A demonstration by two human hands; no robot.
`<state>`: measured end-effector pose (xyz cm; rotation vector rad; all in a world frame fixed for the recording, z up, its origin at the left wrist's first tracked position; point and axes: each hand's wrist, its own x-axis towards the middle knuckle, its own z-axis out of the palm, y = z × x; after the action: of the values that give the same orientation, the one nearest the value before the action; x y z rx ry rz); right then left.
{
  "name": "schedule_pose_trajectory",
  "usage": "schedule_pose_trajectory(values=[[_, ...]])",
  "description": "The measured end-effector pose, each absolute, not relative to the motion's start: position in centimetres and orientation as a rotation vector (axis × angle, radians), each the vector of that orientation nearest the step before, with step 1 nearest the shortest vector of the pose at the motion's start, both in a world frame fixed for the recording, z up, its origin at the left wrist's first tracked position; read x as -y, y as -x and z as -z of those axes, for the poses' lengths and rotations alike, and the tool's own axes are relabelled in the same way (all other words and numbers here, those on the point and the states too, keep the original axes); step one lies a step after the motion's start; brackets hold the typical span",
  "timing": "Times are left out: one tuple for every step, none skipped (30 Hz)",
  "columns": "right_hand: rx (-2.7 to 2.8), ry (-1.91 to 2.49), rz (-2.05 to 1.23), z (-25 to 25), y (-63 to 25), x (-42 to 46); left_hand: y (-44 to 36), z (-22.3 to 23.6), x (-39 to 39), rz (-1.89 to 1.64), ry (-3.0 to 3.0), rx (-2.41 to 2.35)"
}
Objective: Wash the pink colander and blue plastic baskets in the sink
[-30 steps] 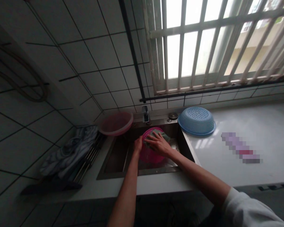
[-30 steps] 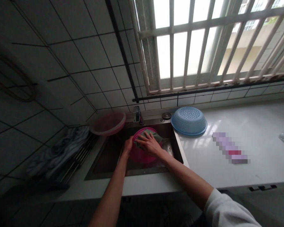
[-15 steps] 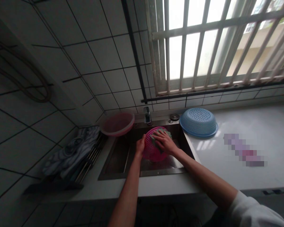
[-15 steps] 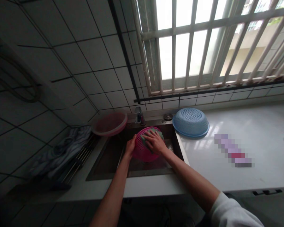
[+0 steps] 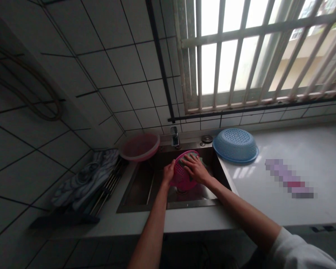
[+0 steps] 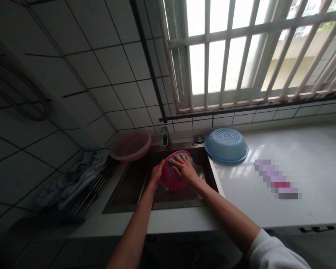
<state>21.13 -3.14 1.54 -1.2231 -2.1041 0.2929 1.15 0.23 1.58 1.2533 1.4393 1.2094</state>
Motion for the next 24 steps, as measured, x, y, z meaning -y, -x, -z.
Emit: schedule_pose_trajectory(values=[[2.193, 1.143, -0.252, -1.8, -20.4, 3.7, -1.2, -1.5, -0.3, -1.227, -1.253, -1.42], [2.27, 1.061, -0.222, -2.1, -19.9, 4.1, -1.1, -1.4, -0.3, -1.24, -1.256, -1.406], [2.321, 0.998, -0.206, -2.4, -19.5, 4.4, -1.0, -1.3, -0.4, -1.252, -1.261, -1.397], [2.341, 0.969, -0.2, -2.6, -19.3, 4.6, -0.9, -1.2, -0.3, -1.261, -1.264, -1.391], [2.332, 0.972, -0.204, -2.7, -19.5, 4.5, -0.8, -1.1, -0.3, -1.265, -1.261, -1.39], [2.299, 1.0, -0.217, -2.7, -19.9, 4.2, -0.7, -1.1, -0.3, -1.26, -1.253, -1.391], [2.247, 1.048, -0.238, -2.5, -20.4, 3.7, -0.7, -1.1, -0.2, -1.248, -1.242, -1.396], [2.18, 1.105, -0.266, -2.2, -21.1, 3.2, -0.6, -1.0, -0.2, -1.234, -1.234, -1.407], [2.106, 1.163, -0.3, -1.8, -21.7, 2.7, -0.6, -1.0, -0.1, -1.215, -1.228, -1.423], [2.035, 1.211, -0.335, -1.4, -22.3, 2.2, -0.7, -1.0, -0.1, -1.19, -1.228, -1.44], [1.975, 1.246, -0.365, -1.0, -22.7, 1.7, -0.7, -1.1, 0.0, -1.168, -1.229, -1.454], [1.931, 1.268, -0.385, -0.5, -23.0, 1.4, -0.7, -1.1, 0.0, -1.151, -1.232, -1.464], [1.906, 1.281, -0.394, -0.2, -23.0, 1.3, -0.8, -1.2, 0.0, -1.134, -1.238, -1.47], [1.895, 1.29, -0.394, 0.0, -23.0, 1.2, -0.8, -1.2, 0.0, -1.114, -1.251, -1.476], [1.894, 1.3, -0.387, 0.1, -22.8, 1.3, -0.8, -1.4, 0.1, -1.1, -1.275, -1.486], [1.897, 1.312, -0.374, 0.1, -22.6, 1.4, -0.8, -1.5, 0.1, -1.101, -1.309, -1.505], [1.899, 1.326, -0.356, 0.0, -22.4, 1.6, -0.7, -1.7, 0.1, -1.121, -1.352, -1.536], [1.895, 1.339, -0.329, -0.2, -22.2, 1.9, -0.7, -1.9, 0.2, -1.162, -1.404, -1.579], [1.883, 1.35, -0.295, -0.5, -22.0, 2.1, -0.6, -2.2, 0.3, -1.226, -1.457, -1.627], [1.874, 1.353, -0.26, -0.8, -21.8, 2.4, -0.6, -2.4, 0.4, -1.3, -1.505, -1.674], [1.877, 1.34, -0.231, -1.0, -21.5, 2.7, -0.6, -2.6, 0.4, -1.365, -1.546, -1.706], [1.896, 1.314, -0.213, -1.2, -21.1, 3.0, -0.6, -2.8, 0.5, -1.4, -1.576, -1.727], [1.923, 1.285, -0.205, -1.3, -20.7, 3.3, -0.6, -3.0, 0.6, -1.396, -1.596, -1.744], [1.955, 1.258, -0.204, -1.4, -20.2, 3.5, -0.5, -3.1, 0.7, -1.353, -1.607, -1.77]])
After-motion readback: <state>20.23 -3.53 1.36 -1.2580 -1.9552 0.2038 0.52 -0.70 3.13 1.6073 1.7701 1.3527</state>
